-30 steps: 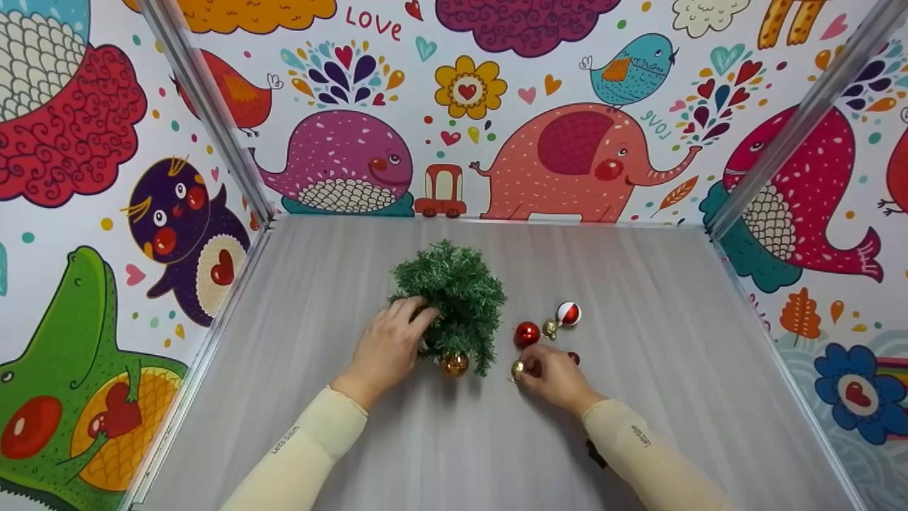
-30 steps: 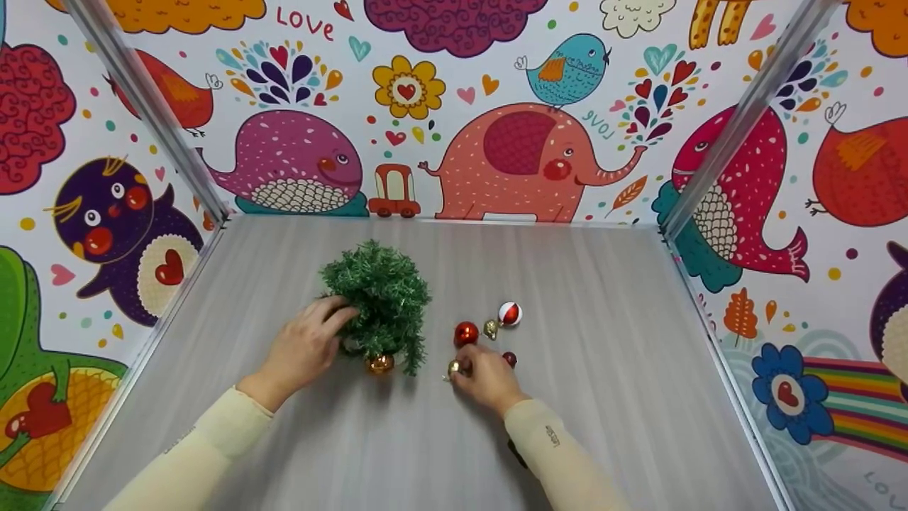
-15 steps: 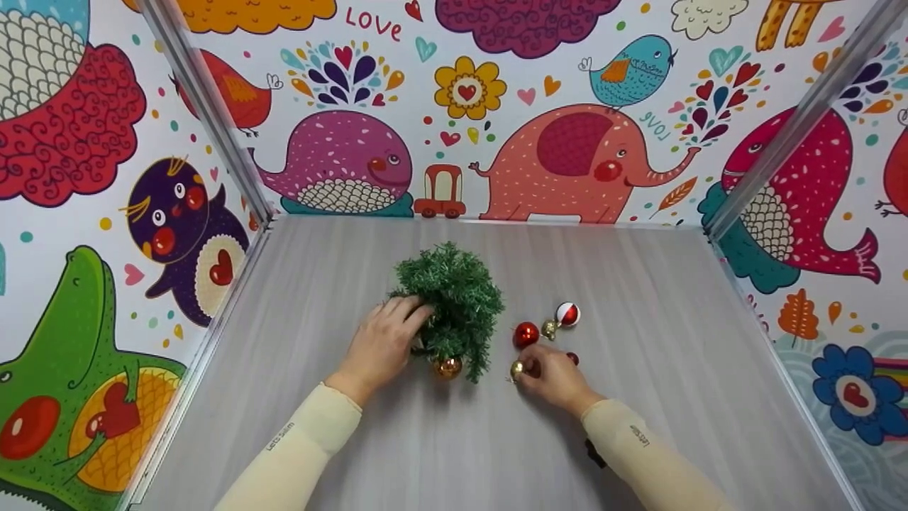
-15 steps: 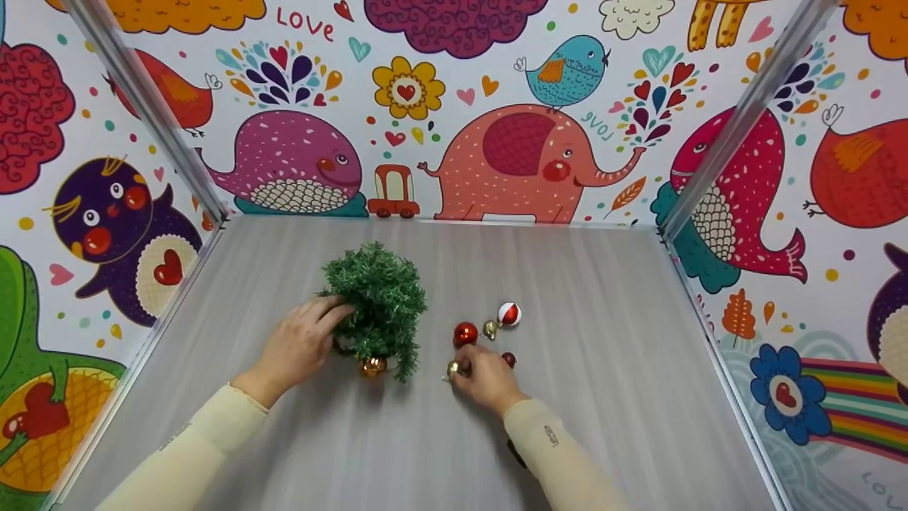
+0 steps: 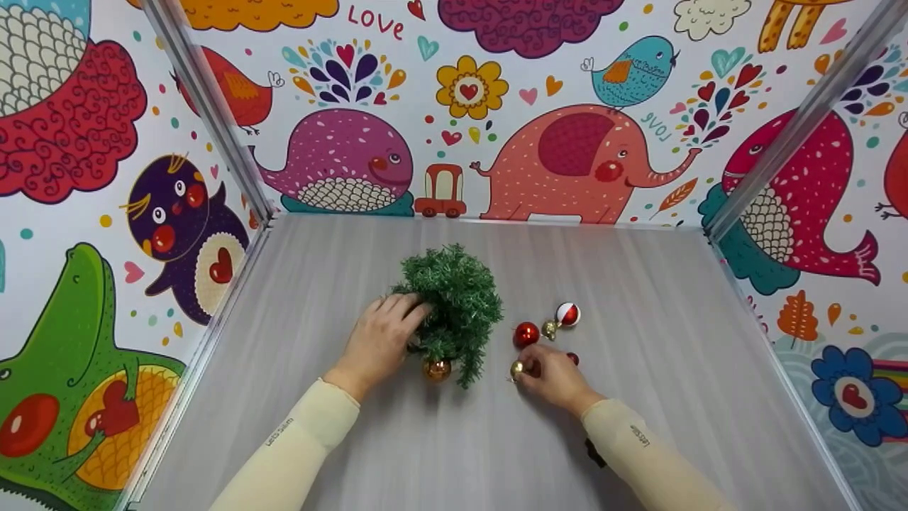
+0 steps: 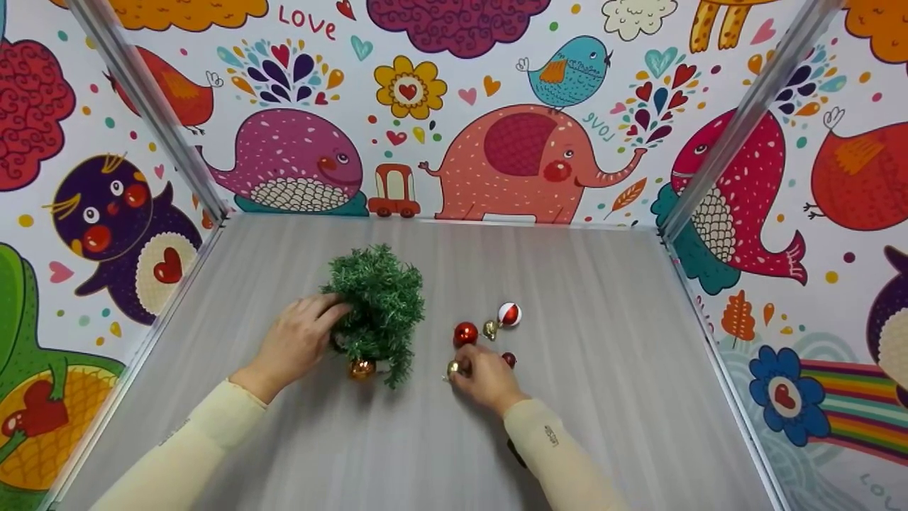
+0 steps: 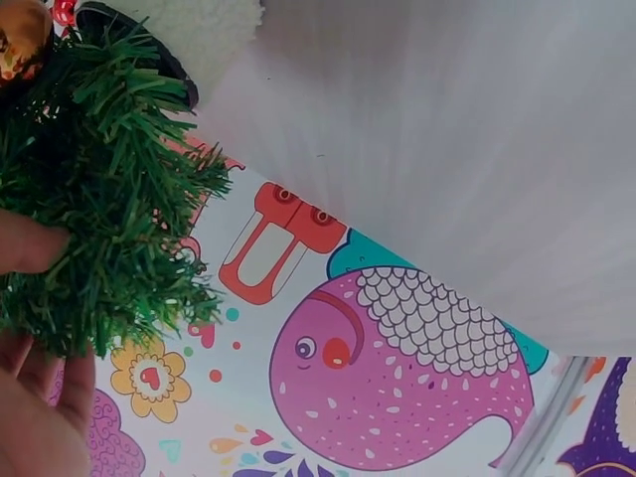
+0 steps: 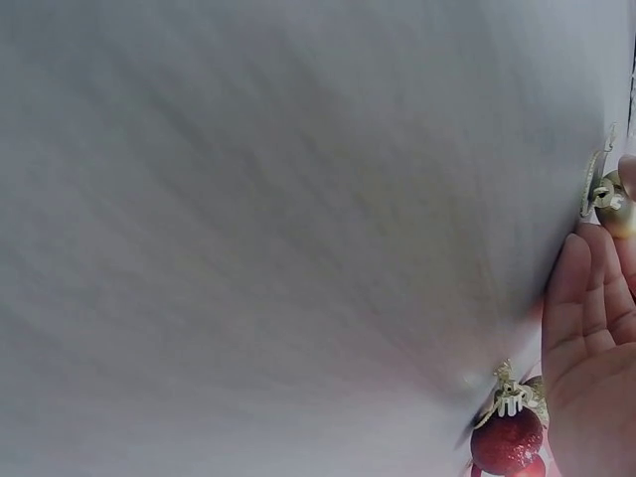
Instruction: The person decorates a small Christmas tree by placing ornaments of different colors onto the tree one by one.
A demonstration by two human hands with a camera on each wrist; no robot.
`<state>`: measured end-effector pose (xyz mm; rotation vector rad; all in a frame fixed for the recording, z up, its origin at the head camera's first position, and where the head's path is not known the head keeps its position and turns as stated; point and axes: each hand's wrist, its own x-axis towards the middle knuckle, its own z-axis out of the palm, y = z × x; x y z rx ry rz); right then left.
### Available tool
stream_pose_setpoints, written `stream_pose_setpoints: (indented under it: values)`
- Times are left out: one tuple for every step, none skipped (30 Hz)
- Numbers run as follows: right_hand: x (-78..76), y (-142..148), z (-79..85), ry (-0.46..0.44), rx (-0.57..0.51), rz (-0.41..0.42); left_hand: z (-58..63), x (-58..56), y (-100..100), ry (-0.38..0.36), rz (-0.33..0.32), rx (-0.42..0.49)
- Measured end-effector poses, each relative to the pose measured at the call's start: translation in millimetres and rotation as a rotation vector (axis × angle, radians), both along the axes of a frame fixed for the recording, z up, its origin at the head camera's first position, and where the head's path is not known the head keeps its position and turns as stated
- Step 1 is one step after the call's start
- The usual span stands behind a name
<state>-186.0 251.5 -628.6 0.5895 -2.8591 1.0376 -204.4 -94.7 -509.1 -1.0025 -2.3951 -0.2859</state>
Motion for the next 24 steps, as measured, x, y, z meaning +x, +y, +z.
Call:
stream_pose_setpoints:
  values:
    - [0.0, -0.1, 0.2, -0.002, -0.002, 0.002, 0.1, -0.2, -0.2, 0.002, 0.001, -0.003]
    - [-0.1, -0.1, 0.5, -0.007, -0.005, 0.001, 0.2, -0.3, -0.4, 0.003, 0.001, -0.004]
    - [0.0, -0.2, 0.7, -0.008, -0.005, 0.001, 0.4, -0.4, -0.6, 0.001, 0.0, -0.005]
    - [0.0, -0.1, 0.7, -0.009, -0.005, 0.001, 0.7, -0.5, -0.7, -0.002, -0.002, -0.006]
    - [0.2, -0.1, 0.7, -0.007, -0.005, 0.003, 1.0, -0.6, -0.8, -0.005, -0.004, -0.008]
    - [0.2, 0.0, 0.6, -0.003, -0.004, 0.003, 1.5, -0.7, -0.9, -0.007, -0.006, -0.008]
    - [0.1, 0.1, 0.5, -0.001, -0.003, 0.002, 1.9, -1.0, -1.0, -0.009, -0.008, -0.009]
    - [0.1, 0.2, 0.5, -0.001, -0.003, 0.0, 2.1, -1.3, -1.1, -0.009, -0.012, -0.009]
    - [0.1, 0.2, 0.3, -0.001, -0.002, -0.002, 2.5, -1.7, -1.2, -0.009, -0.014, -0.01]
    - [0.1, 0.2, 0.2, -0.003, -0.001, -0.004, 2.8, -2.1, -1.3, -0.007, -0.016, -0.012]
    - [0.1, 0.2, 0.1, -0.003, 0.001, -0.005, 2.9, -2.5, -1.5, -0.003, -0.018, -0.012]
    - [-0.1, 0.1, 0.1, -0.005, 0.003, -0.007, 3.0, -2.9, -1.7, 0.0, -0.018, -0.013]
    - [-0.1, 0.0, 0.1, -0.008, 0.003, -0.007, 3.0, -3.2, -2.0, 0.003, -0.019, -0.014]
    - [-0.1, -0.2, 0.1, -0.008, 0.004, -0.006, 3.0, -3.4, -2.3, 0.008, -0.021, -0.013]
    - [-0.1, -0.3, 0.1, -0.009, 0.005, -0.006, 3.0, -3.5, -2.5, 0.01, -0.021, -0.013]
    - [0.0, -0.4, 0.2, -0.01, 0.007, -0.005, 2.6, -3.7, -2.7, 0.013, -0.022, -0.012]
    - [-0.2, -0.3, 0.1, -0.008, 0.008, -0.003, 2.3, -3.9, -2.9, 0.016, -0.024, -0.01]
    - [-0.3, -0.4, 0.1, -0.006, 0.007, -0.001, 2.0, -3.9, -3.1, 0.018, -0.026, -0.009]
    - [-0.4, -0.3, 0.0, -0.001, 0.008, 0.002, 1.9, -4.0, -3.2, 0.017, -0.027, -0.008]
    - [-0.4, -0.3, 0.0, 0.001, 0.009, 0.003, 1.7, -4.0, -3.2, 0.017, -0.029, -0.007]
    - [-0.3, -0.4, 0.1, 0.003, 0.009, 0.005, 1.5, -4.0, -3.2, 0.014, -0.028, -0.008]
    - [-0.3, -0.4, 0.2, 0.007, 0.008, 0.008, 1.5, -4.0, -3.3, 0.01, -0.028, -0.009]
    - [-0.4, -0.4, 0.1, 0.011, 0.007, 0.012, 1.5, -3.8, -3.4, 0.007, -0.027, -0.009]
    - [-0.2, -0.6, 0.3, 0.014, 0.007, 0.015, 1.6, -3.6, -3.5, 0.002, -0.026, -0.011]
